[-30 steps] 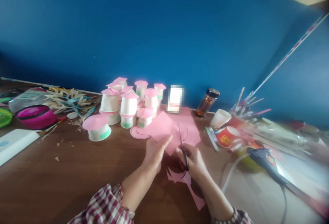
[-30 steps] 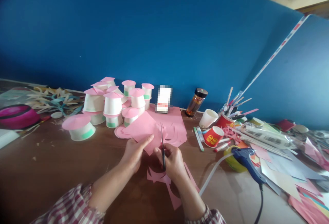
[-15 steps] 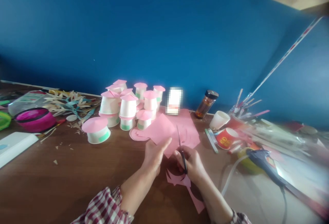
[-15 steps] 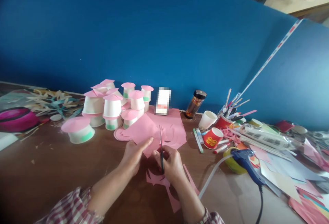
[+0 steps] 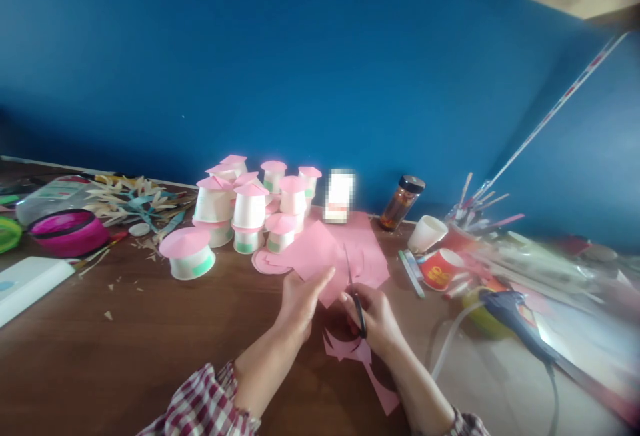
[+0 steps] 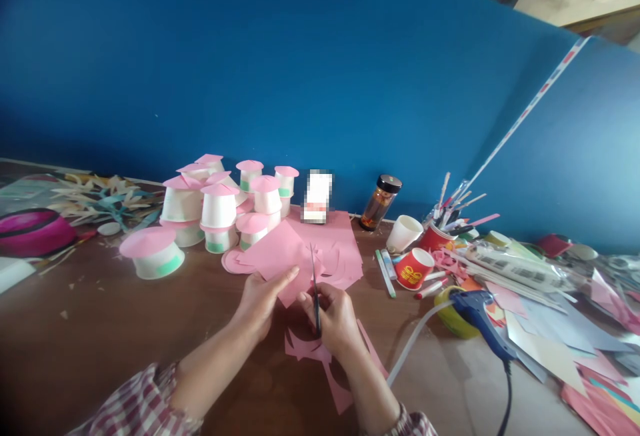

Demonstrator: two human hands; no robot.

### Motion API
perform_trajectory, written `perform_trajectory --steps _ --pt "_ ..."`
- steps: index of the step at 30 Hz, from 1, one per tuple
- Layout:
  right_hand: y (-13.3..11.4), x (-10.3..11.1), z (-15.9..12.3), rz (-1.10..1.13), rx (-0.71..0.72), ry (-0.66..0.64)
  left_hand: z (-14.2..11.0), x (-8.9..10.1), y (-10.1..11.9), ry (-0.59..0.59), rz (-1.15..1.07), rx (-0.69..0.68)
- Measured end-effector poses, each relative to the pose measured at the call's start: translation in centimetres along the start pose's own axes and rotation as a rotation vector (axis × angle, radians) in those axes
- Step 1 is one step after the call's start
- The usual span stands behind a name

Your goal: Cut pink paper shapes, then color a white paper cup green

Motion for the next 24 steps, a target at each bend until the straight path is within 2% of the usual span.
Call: perform_trajectory --steps 16,24 --pt "0.1 -0.2 0.2 0.000 -0.021 0.000 0.7 0.5 -1.1 0.003 -0.061 -0.006" --pt "0.8 -0.3 0.2 0.075 -0.033 -0.020 1.3 0.9 -2.3 -0.043 -0.054 -0.018"
Point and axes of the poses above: each hand's wrist, its own z-axis towards the middle knuckle, its own x-axis out of the back of the hand, y = z × x, the point moved 2 cm from there along z, towards the middle knuckle, and after that the axes turned 6 degrees about -x, right-handed, at the moved point
